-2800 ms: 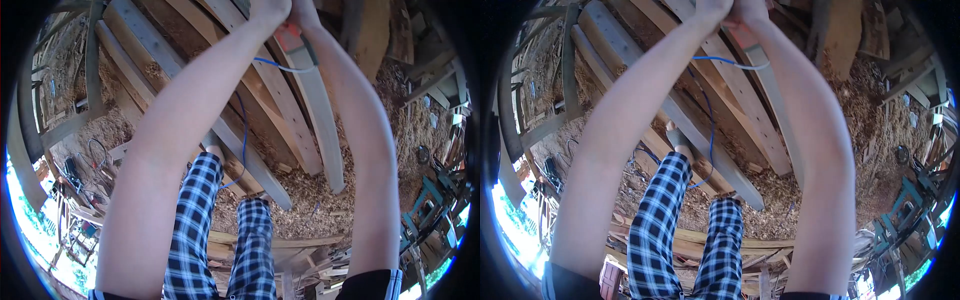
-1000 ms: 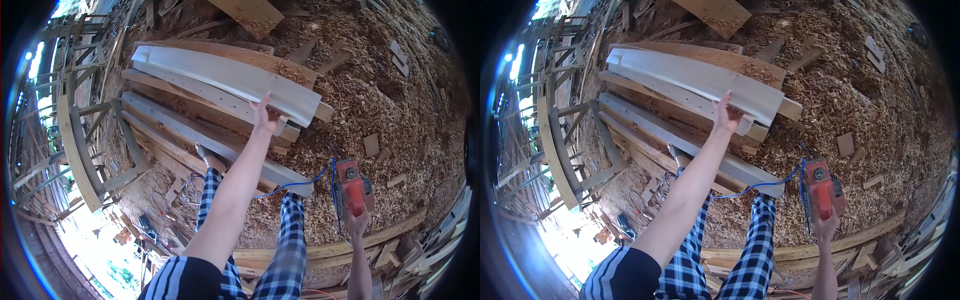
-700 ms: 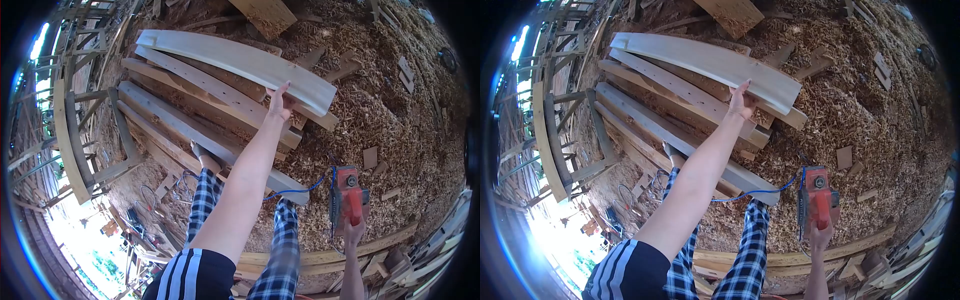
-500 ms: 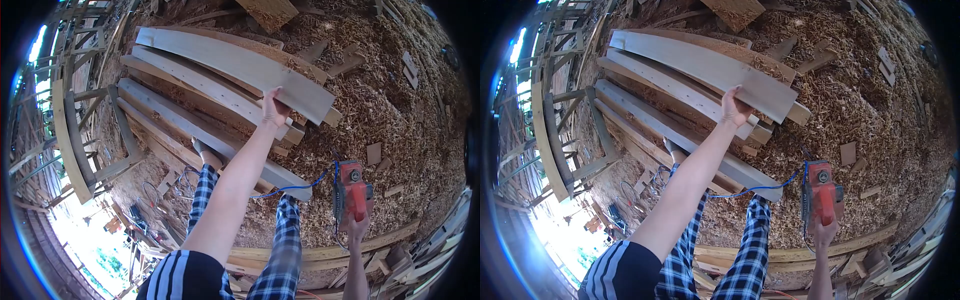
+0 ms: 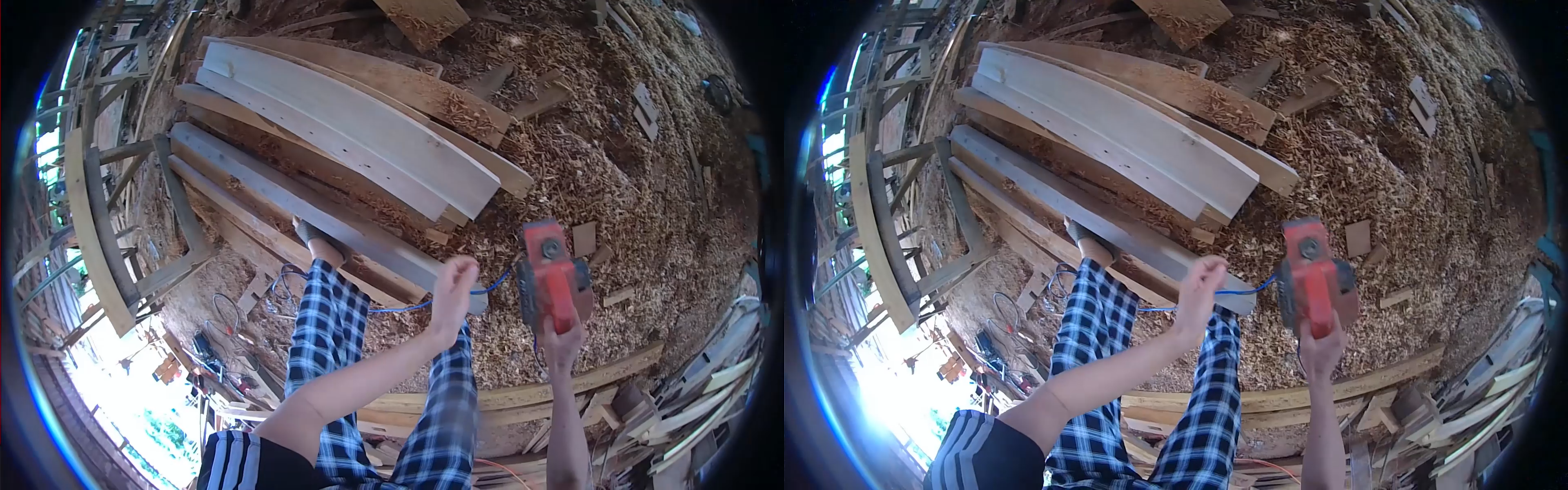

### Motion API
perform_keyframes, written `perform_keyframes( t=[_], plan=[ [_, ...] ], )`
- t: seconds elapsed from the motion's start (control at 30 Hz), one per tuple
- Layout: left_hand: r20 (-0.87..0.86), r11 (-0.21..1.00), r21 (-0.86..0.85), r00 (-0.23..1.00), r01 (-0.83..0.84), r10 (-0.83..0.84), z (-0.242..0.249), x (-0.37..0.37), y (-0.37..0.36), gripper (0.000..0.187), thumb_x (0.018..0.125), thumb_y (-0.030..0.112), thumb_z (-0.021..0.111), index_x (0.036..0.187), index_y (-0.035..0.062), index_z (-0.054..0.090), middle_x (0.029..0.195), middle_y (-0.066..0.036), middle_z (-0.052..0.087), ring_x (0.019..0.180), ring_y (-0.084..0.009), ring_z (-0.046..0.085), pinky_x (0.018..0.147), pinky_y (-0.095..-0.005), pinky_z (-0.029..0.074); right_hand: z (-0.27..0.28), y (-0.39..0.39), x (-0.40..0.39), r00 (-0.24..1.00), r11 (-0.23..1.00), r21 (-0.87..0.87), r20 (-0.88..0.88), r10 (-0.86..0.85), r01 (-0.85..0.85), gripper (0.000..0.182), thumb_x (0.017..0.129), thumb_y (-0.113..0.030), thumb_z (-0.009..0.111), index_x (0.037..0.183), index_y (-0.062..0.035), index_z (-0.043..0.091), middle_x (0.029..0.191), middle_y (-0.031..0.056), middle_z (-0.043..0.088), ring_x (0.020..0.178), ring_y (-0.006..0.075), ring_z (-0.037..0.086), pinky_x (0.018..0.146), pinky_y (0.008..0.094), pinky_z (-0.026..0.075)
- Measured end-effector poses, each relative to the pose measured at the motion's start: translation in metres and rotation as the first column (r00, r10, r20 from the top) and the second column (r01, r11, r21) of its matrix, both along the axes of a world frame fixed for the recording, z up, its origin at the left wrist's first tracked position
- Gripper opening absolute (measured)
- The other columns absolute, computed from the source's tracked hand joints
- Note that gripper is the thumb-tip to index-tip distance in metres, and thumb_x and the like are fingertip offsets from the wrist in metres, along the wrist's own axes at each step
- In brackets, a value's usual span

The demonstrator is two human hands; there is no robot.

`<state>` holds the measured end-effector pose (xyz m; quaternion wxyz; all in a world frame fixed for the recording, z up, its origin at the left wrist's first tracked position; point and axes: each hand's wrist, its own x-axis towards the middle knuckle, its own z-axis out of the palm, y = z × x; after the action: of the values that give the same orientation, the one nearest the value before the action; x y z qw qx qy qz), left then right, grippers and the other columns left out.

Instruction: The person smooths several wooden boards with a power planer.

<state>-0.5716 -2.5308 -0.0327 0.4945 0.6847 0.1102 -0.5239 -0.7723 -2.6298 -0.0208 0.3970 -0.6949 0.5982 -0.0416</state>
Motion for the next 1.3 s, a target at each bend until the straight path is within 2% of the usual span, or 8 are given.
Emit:
perform_keyframes(
  t=[0.13,0.23,0.6,0.67,1.07,1.13,1.2,1.3],
  plan=[
    [-0.093,0.967,-0.201,0.98,0.154,-0.176,0.027,-0.041,-0.015,0.029,0.092,0.018,0.054,0.116,0.0022,0.052,0.107,-0.004,0.053,0.096,-0.0102,0.05,0.085,-0.0252,0.041,0.003,-0.015,0.054,0.969,0.97,0.037,0.076,0.236,-0.239,0.024,0.072,-0.013,0.066,0.093,-0.0012,0.062,0.07,0.0104,0.064,0.064,0.0198,0.062,0.059,0.0317,0.046],
    [-0.075,0.943,-0.321,0.995,-0.091,0.07,0.026,-0.043,-0.04,0.028,0.089,0.019,0.06,0.111,0.0032,0.053,0.098,-0.001,0.055,0.09,-0.0084,0.05,0.078,-0.0237,0.042,-0.007,-0.03,0.102,0.872,0.898,-0.074,0.219,0.438,-0.433,0.023,0.068,-0.014,0.069,0.088,-0.0051,0.06,0.069,0.0154,0.061,0.061,0.0359,0.059,0.055,0.0375,0.046],
    [0.056,0.927,-0.212,0.944,-0.308,0.326,-0.023,0.062,-0.062,0.04,0.08,0.029,0.07,0.1,-0.0016,0.055,0.089,-0.01,0.064,0.08,-0.0145,0.061,0.075,-0.0294,0.047,-0.061,-0.021,0.213,0.895,0.943,0.034,0.329,0.303,-0.332,0.022,0.072,-0.016,0.066,0.093,-0.0091,0.061,0.073,0.0156,0.062,0.069,0.0335,0.062,0.058,0.0367,0.047],
    [0.13,0.922,-0.205,0.924,-0.329,0.359,-0.025,0.091,-0.063,0.037,0.081,0.029,0.069,0.097,-0.0011,0.055,0.087,-0.009,0.063,0.078,-0.0132,0.059,0.074,-0.0286,0.047,-0.055,-0.03,0.246,0.82,0.845,-0.055,0.215,0.53,-0.532,0.022,0.073,-0.016,0.066,0.093,-0.0088,0.061,0.073,0.0159,0.062,0.069,0.0344,0.062,0.058,0.0369,0.047],
    [0.201,0.829,-0.334,0.826,-0.448,0.527,-0.051,0.41,0.0,0.03,0.085,0.029,0.065,0.093,0.0007,0.06,0.086,-0.002,0.06,0.08,-0.0075,0.053,0.073,-0.024,0.043,-0.072,0.032,0.578,0.717,0.738,-0.245,0.186,0.672,-0.629,0.024,0.072,-0.02,0.065,0.092,-0.0076,0.064,0.077,0.0182,0.064,0.075,0.0366,0.063,0.064,0.042,0.049],
    [0.295,0.834,-0.325,0.79,-0.446,0.538,-0.062,0.473,0.011,0.046,0.079,0.039,0.068,0.091,-0.0049,0.06,0.084,-0.014,0.066,0.081,-0.021,0.063,0.073,-0.0327,0.048,-0.08,0.042,0.641,0.701,0.704,-0.282,0.13,0.701,-0.651,0.024,0.072,-0.021,0.065,0.092,-0.0076,0.065,0.079,0.0182,0.065,0.076,0.0369,0.063,0.065,0.0425,0.049],
    [0.314,0.846,-0.328,0.796,-0.419,0.517,-0.06,0.54,0.024,0.037,0.083,0.032,0.066,0.101,-0.0005,0.061,0.094,-0.006,0.063,0.086,-0.0119,0.056,0.077,-0.0278,0.045,-0.089,0.055,0.707,0.7,0.684,-0.339,0.094,0.708,-0.646,0.024,0.072,-0.022,0.065,0.09,-0.0067,0.066,0.082,0.0182,0.066,0.079,0.0368,0.064,0.067,0.0432,0.049],
    [0.411,0.861,-0.302,0.759,-0.41,0.505,-0.065,0.635,0.04,0.05,0.078,0.039,0.068,0.103,-0.0039,0.06,0.1,-0.015,0.063,0.094,-0.0223,0.06,0.081,-0.0336,0.047,-0.081,0.071,0.802,0.654,0.607,-0.39,0.017,0.756,-0.693,0.024,0.072,-0.02,0.066,0.089,-0.003,0.066,0.086,0.0204,0.066,0.084,0.036,0.065,0.069,0.0441,0.051]
  ],
)
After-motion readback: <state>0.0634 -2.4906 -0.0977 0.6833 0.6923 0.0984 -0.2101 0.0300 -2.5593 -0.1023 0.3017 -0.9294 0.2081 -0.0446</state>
